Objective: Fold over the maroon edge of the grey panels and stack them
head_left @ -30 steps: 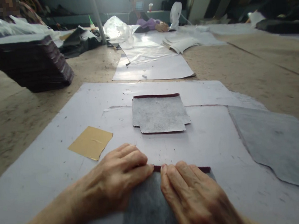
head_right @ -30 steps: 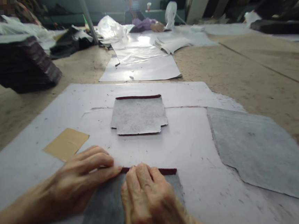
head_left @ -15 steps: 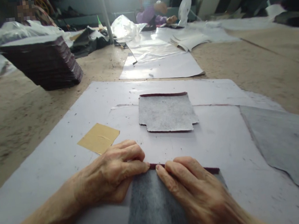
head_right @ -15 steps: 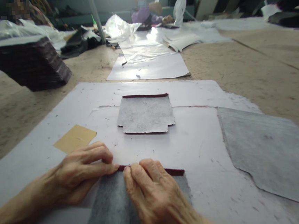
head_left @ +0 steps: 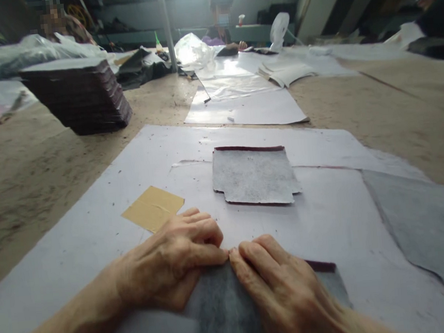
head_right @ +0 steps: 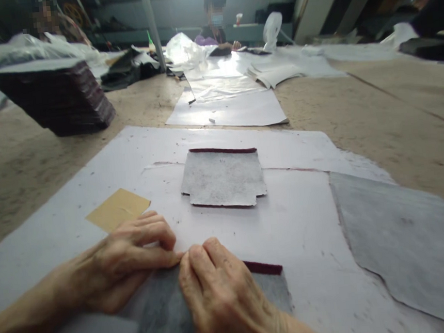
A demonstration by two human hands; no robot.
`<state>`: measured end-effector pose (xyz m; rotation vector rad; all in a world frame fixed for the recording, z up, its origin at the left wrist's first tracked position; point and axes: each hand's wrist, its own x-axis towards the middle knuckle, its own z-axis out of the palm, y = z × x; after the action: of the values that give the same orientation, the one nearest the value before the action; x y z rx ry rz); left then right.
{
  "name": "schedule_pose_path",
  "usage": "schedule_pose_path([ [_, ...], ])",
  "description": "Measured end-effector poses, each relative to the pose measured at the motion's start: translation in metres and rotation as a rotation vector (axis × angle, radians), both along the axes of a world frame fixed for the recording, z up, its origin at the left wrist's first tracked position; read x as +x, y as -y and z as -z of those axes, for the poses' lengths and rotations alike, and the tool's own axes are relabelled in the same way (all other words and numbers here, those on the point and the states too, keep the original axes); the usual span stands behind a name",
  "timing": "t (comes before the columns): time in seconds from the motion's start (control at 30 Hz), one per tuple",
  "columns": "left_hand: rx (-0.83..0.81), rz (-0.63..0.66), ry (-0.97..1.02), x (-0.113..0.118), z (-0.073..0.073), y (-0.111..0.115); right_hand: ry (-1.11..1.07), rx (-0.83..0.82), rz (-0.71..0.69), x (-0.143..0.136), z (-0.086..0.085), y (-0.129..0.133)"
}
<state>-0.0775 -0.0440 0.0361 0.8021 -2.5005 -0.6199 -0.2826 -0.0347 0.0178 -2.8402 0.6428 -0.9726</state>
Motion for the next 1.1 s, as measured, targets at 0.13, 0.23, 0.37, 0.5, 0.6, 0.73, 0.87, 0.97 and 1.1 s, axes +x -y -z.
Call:
schedule_pose_path([
  [0.13,0.182,-0.08,-0.189,0.012,-0.007,0.007,0.008,0.095,-0.042,-0.005,0.004,0.003],
  [0.23,0.191,-0.171,-0.244,0.018,-0.01,0.01,0.012,0.155,-0.06,-0.005,0.008,0.005],
  [0.37,0.175,-0.22,-0.207,0.018,-0.006,0.012,-0.027,0.207,-0.051,-0.003,0.011,0.008],
  [0.5,0.201,-0.209,-0.101,0.016,-0.002,0.013,-0.065,0.169,-0.031,-0.003,0.007,0.011],
  [0.6,0.202,-0.204,-0.07,0.015,-0.003,0.014,-0.082,0.138,-0.029,-0.003,0.005,0.011],
  [0.73,0.191,-0.203,-0.083,0.016,-0.003,0.015,-0.1,0.101,-0.016,-0.003,0.005,0.01],
  [0.87,0.184,-0.212,-0.075,0.016,-0.001,0.015,-0.144,0.065,-0.002,-0.002,0.005,0.008],
  [0.97,0.172,-0.224,-0.078,0.016,-0.001,0.014,-0.18,0.08,0.001,0.0,0.006,0.007],
  [1.1,0.174,-0.221,-0.1,0.015,-0.001,0.016,-0.063,0.165,0.005,-0.001,0.004,0.007],
])
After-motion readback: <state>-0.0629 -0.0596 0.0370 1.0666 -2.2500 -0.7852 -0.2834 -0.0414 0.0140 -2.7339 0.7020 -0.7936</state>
